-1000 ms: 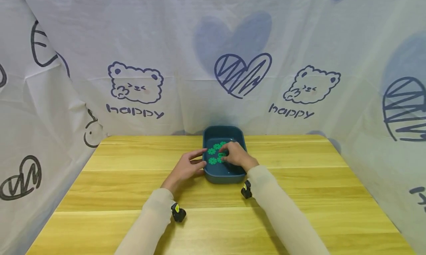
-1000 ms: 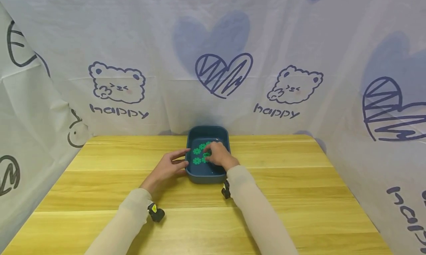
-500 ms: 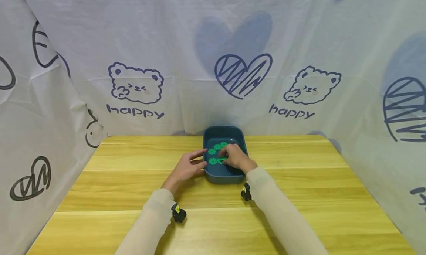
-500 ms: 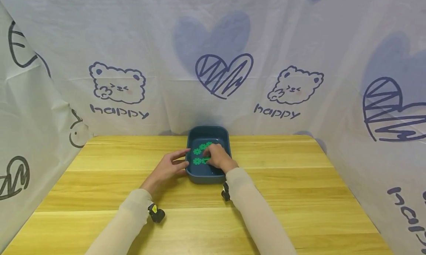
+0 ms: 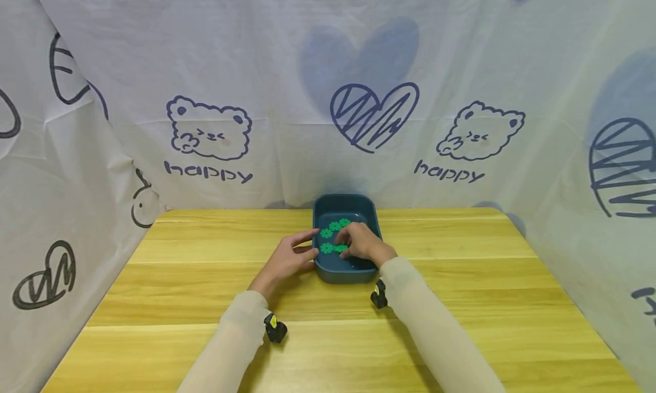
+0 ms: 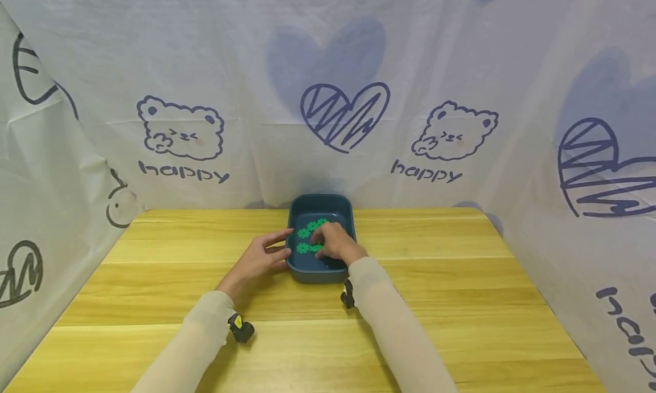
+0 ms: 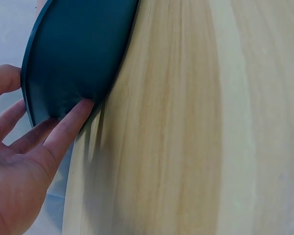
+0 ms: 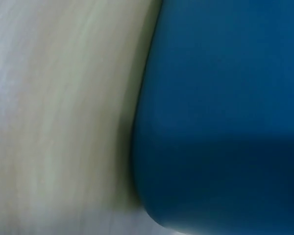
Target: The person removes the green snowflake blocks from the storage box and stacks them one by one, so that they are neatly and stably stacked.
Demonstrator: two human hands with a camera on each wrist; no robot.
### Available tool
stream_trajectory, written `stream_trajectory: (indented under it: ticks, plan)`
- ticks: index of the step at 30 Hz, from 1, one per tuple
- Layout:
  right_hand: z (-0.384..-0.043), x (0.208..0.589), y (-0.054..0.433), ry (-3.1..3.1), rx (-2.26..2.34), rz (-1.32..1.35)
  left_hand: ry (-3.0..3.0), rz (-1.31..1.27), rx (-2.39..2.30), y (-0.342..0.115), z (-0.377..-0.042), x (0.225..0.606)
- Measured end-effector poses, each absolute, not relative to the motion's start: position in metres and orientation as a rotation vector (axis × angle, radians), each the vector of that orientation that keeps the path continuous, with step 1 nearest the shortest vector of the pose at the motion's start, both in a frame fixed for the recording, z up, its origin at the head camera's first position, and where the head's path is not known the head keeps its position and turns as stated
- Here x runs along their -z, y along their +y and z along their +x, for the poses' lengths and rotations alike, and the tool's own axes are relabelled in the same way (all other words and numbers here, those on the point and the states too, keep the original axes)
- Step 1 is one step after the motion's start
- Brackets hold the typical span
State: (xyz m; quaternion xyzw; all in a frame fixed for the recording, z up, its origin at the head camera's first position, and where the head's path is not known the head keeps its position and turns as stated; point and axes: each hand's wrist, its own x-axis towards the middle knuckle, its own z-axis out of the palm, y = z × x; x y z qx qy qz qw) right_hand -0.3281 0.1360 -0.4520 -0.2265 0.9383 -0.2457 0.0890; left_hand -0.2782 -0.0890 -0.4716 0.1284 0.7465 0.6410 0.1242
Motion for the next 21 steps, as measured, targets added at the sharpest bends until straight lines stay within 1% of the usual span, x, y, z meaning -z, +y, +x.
stream_trajectory:
  ticks: [8,21]
  plan:
    - [-0.3271,0.4507,0.1356,2.759,0.756,-0.627,2.217,0.358,-1.834,-0.0885,-0.2782,0.4718]
    - [-0.3263,0.4518,0.1372,2.741,0.765,-0.662,2.218,0.359,-1.827,-0.0891,-0.2773,0.4714]
